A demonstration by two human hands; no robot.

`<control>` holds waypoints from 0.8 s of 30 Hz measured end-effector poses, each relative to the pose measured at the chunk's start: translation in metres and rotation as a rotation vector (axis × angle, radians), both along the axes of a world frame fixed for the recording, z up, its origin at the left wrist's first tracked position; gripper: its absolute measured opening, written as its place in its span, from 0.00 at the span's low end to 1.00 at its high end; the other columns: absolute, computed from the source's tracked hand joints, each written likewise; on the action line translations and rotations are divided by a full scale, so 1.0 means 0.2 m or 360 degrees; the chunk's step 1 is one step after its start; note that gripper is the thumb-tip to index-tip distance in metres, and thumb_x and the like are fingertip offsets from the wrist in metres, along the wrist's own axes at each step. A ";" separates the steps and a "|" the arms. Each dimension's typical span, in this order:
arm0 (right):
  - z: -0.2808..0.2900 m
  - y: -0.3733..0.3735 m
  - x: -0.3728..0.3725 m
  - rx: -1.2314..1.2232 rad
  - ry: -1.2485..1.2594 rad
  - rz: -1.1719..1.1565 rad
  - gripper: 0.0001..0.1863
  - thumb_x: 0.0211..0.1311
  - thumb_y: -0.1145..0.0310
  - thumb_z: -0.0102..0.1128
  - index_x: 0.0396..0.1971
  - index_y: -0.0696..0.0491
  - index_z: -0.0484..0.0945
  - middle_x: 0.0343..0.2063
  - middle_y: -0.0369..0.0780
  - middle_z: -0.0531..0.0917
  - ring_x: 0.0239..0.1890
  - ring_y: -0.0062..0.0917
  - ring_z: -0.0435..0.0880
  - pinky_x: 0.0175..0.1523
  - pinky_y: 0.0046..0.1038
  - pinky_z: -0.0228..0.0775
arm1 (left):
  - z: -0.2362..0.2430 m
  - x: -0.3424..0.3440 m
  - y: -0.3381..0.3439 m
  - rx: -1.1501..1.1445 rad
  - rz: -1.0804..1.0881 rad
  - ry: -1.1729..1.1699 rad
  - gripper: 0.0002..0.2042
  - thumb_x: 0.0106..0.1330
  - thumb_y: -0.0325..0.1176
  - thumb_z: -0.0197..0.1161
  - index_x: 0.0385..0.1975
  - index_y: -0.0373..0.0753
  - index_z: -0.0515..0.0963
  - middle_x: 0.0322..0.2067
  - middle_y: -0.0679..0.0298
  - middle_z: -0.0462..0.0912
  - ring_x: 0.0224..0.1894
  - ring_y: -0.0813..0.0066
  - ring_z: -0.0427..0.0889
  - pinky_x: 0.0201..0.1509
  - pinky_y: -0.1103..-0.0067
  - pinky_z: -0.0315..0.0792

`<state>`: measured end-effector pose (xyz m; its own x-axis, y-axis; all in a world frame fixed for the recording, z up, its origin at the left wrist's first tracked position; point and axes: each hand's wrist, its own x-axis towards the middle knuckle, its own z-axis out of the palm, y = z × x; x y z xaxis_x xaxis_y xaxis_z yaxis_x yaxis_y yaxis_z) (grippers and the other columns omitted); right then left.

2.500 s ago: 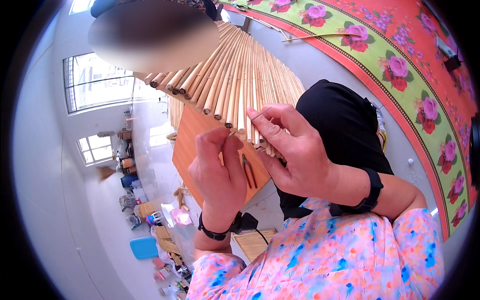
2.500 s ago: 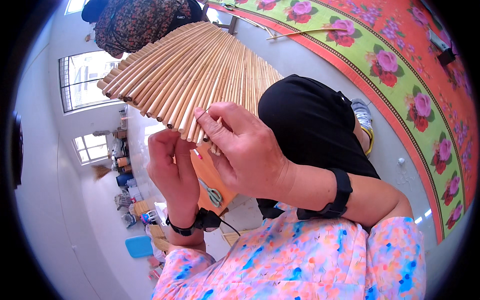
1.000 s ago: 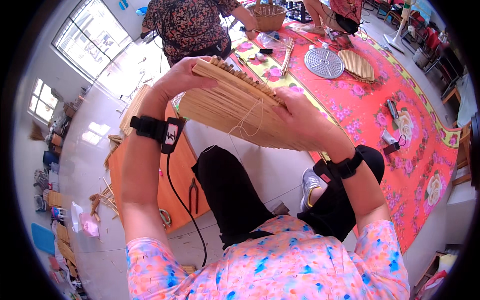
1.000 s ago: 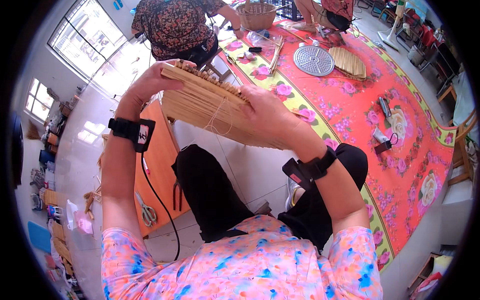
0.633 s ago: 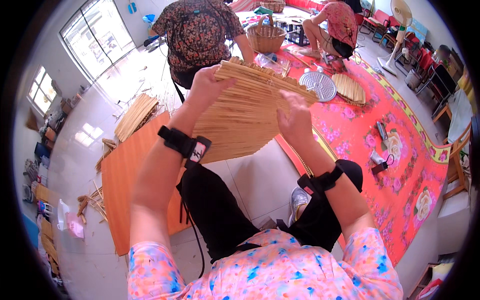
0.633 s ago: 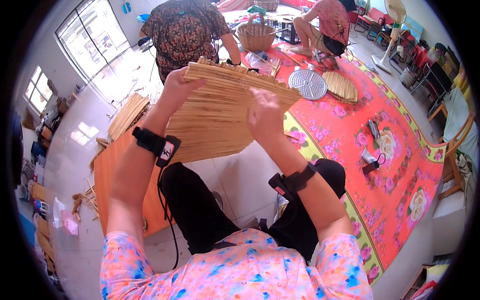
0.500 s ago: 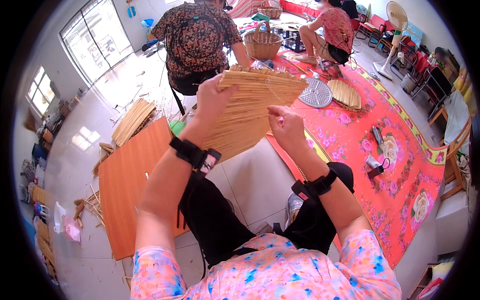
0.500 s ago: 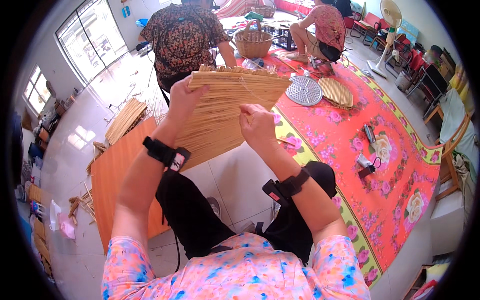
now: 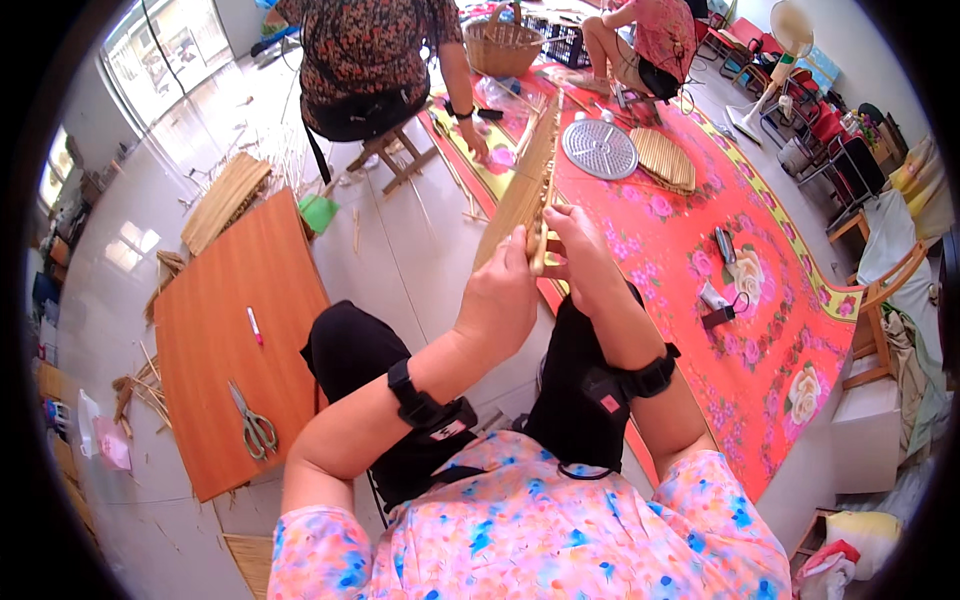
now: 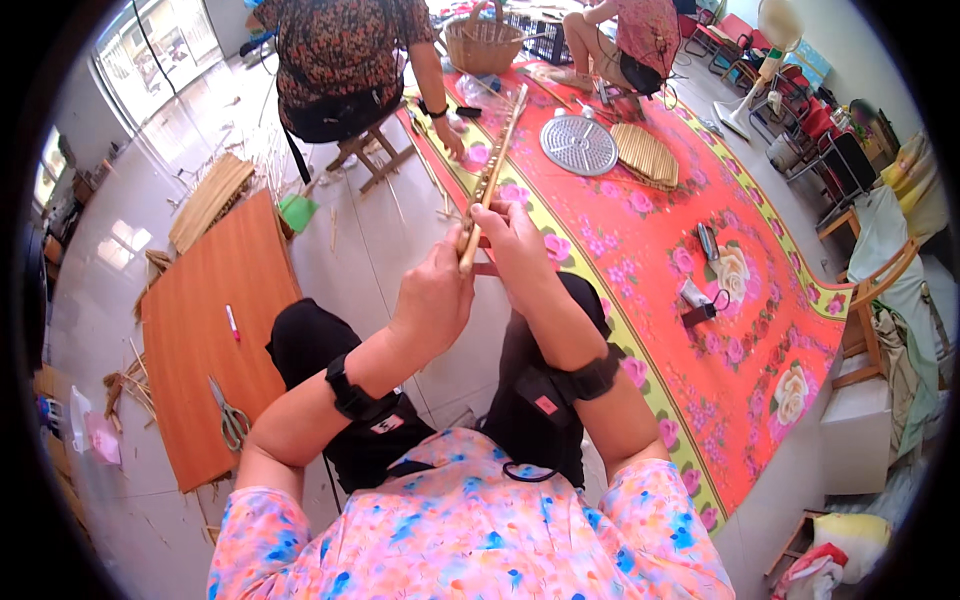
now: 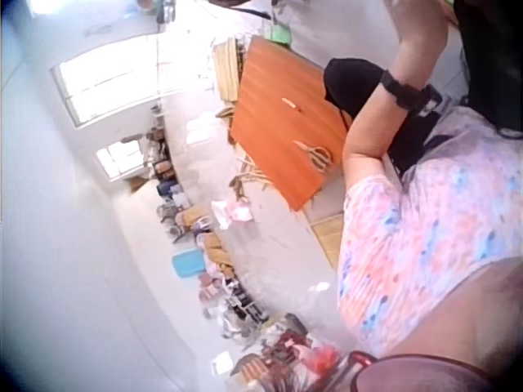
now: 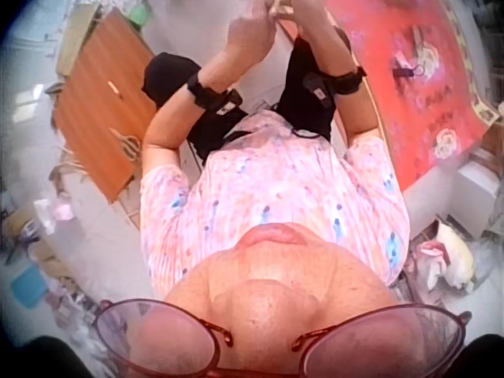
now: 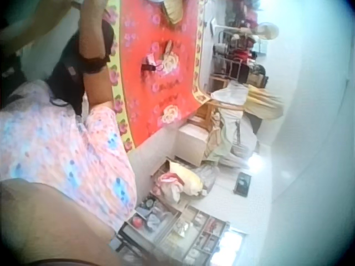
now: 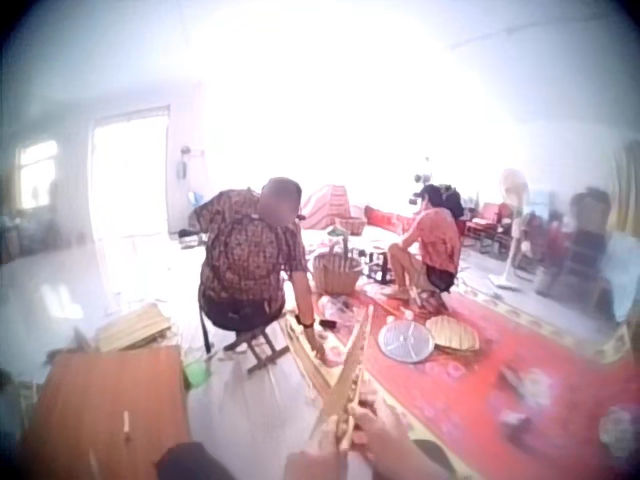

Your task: The person constructs a bamboo item by threading cord through holes in bamboo slats and using pliers to secure the ends. The person handles bamboo slats and cord while seated on a floor mat.

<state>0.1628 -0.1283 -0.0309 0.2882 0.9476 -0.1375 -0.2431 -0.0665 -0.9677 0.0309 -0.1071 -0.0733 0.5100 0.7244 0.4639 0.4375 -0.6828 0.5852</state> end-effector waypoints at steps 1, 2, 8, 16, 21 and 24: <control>-0.01 -0.06 0.01 -0.0059 -0.0058 0.0044 0.24 0.67 0.56 0.54 0.52 0.60 0.67 0.41 0.41 0.78 0.43 0.23 0.80 0.40 0.29 0.79 | -0.01 -0.04 -0.05 0.0049 -0.0111 0.0077 0.28 0.61 0.28 0.59 0.59 0.21 0.59 0.43 0.39 0.76 0.41 0.43 0.81 0.43 0.65 0.78; -0.02 -0.11 0.01 -0.0069 -0.0122 0.0082 0.24 0.67 0.56 0.54 0.52 0.60 0.68 0.42 0.41 0.78 0.43 0.23 0.80 0.40 0.29 0.79 | -0.05 -0.05 -0.11 0.0098 -0.0116 0.0090 0.28 0.60 0.28 0.59 0.59 0.20 0.59 0.43 0.38 0.76 0.40 0.43 0.81 0.43 0.65 0.78; -0.09 -0.38 -0.02 -0.0082 -0.0906 -0.0017 0.23 0.62 0.60 0.61 0.47 0.66 0.73 0.36 0.47 0.83 0.36 0.24 0.83 0.37 0.25 0.76 | -0.16 -0.14 -0.42 0.0474 -0.0168 0.0301 0.28 0.57 0.29 0.61 0.53 0.16 0.63 0.43 0.36 0.77 0.41 0.49 0.83 0.41 0.73 0.80; -0.11 -0.50 -0.05 -0.0358 -0.1152 -0.0284 0.18 0.61 0.61 0.63 0.36 0.64 0.78 0.18 0.41 0.83 0.21 0.19 0.80 0.27 0.23 0.70 | -0.20 -0.21 -0.52 0.0393 -0.0440 0.0135 0.32 0.55 0.37 0.68 0.53 0.18 0.65 0.44 0.38 0.77 0.45 0.51 0.83 0.43 0.74 0.80; -0.15 -0.46 -0.03 -0.0290 -0.1414 -0.0355 0.19 0.62 0.58 0.62 0.29 0.62 0.80 0.14 0.39 0.79 0.17 0.17 0.76 0.23 0.24 0.66 | -0.14 -0.28 -0.44 0.0046 -0.0831 0.0061 0.38 0.48 0.38 0.74 0.56 0.22 0.65 0.51 0.38 0.73 0.50 0.49 0.79 0.50 0.72 0.78; -0.13 -0.43 0.00 -0.0346 -0.1482 -0.0306 0.21 0.63 0.56 0.62 0.23 0.62 0.80 0.11 0.37 0.77 0.16 0.16 0.73 0.22 0.24 0.64 | -0.14 -0.30 -0.38 -0.0039 -0.0843 -0.0014 0.37 0.47 0.36 0.74 0.56 0.26 0.67 0.53 0.41 0.73 0.52 0.50 0.78 0.52 0.72 0.77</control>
<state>0.1620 -0.2138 -0.0579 0.5174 0.8538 0.0573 0.5874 -0.3057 -0.7494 -0.0281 -0.1830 -0.1019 0.8051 0.3791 0.4562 0.0312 -0.7951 0.6057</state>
